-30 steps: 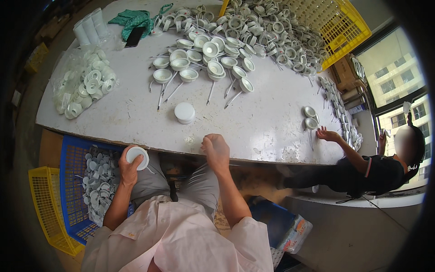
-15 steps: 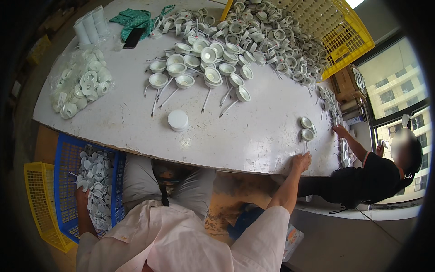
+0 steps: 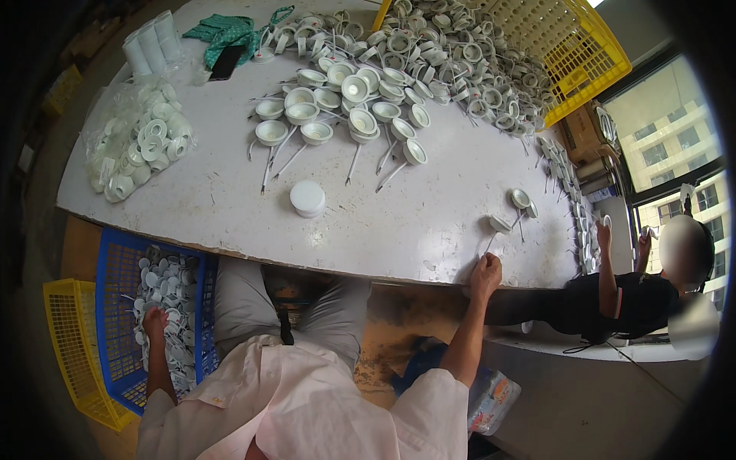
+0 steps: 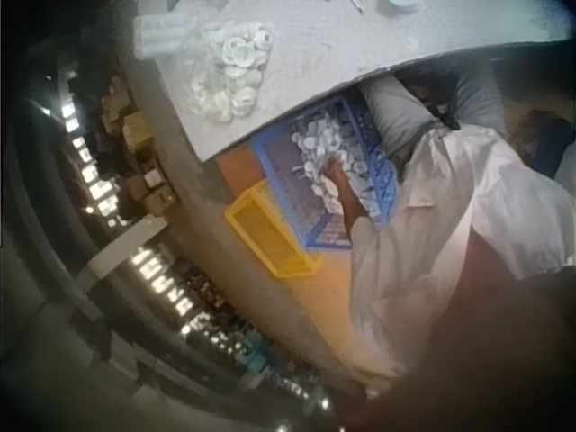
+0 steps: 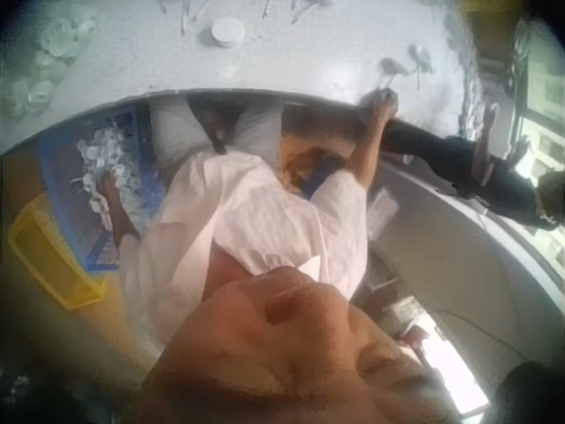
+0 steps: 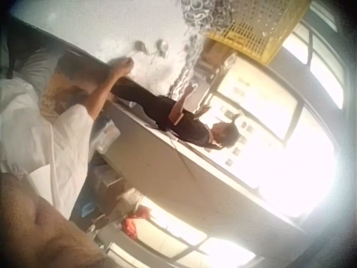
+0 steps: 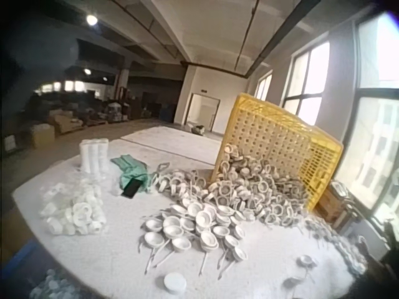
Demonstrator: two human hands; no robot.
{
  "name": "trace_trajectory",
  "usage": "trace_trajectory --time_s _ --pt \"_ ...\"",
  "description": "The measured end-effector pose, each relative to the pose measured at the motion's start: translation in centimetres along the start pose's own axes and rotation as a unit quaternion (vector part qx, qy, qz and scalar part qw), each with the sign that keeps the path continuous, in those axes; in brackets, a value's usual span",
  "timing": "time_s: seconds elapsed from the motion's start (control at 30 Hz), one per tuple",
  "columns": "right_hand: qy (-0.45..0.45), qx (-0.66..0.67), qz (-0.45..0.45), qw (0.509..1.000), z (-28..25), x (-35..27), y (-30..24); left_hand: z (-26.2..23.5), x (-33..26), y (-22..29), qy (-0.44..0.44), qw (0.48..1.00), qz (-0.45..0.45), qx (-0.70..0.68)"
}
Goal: The person assembles lamp fixtures by picking up lamp cups from a basket, taking circular covers from a stack, fitting each cover into a lamp cup by hand, and placing the assembled units onto the table.
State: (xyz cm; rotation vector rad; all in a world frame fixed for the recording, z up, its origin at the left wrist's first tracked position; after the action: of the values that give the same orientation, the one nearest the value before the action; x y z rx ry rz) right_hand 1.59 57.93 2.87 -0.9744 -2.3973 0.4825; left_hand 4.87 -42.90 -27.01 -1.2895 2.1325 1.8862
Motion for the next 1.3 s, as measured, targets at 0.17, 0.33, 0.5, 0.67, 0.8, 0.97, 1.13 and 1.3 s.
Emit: trace_trajectory --time_s 0.17,0.33,0.5,0.67,0.8,0.97,1.13,1.3 --pt "-0.126 0.237 -0.002 0.963 3.2 -10.2 -8.7 23.2 -18.6 14.9 -0.374 0.922 0.102 0.007" --pt "-0.27 0.406 -0.077 0.87 5.4 -21.8 -19.1 36.3 -32.1 22.6 -0.605 0.782 0.068 -0.135" --pt "-0.352 0.346 -0.3 0.817 4.9 -29.3 -27.8 38.3 -31.5 25.5 -0.552 0.797 0.209 -0.123" --pt "-0.421 0.346 -0.251 0.8 7.3 -31.0 -28.6 36.2 -30.5 26.7 -0.475 0.838 0.243 -0.112" --pt "-0.541 0.383 -0.018 0.748 11.3 -32.9 -26.4 35.0 -30.4 27.0 -0.425 0.851 0.303 -0.058" --pt "-0.6 0.421 0.055 0.678 12.9 -33.2 -27.5 33.2 -30.9 28.7 -0.369 0.849 0.378 -0.03" --pt "-0.347 0.317 -0.153 0.869 9.9 -22.1 -30.7 31.6 -27.5 28.2 -0.359 0.877 0.286 -0.142" --pt "-0.257 0.293 -0.081 0.917 13.6 -13.1 -33.0 32.2 -29.0 27.6 -0.349 0.863 0.36 -0.056"
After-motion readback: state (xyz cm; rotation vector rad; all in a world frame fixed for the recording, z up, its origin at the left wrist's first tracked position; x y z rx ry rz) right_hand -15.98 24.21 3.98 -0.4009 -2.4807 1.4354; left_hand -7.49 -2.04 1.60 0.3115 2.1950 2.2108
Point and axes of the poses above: each hand's wrist, its own x-axis towards the middle knuckle, its own z-axis out of the palm, y = z × x, the point moved 10 cm from there along x, towards the middle knuckle, and after that the axes turned 4 degrees about -y, right-handed, at the moved point
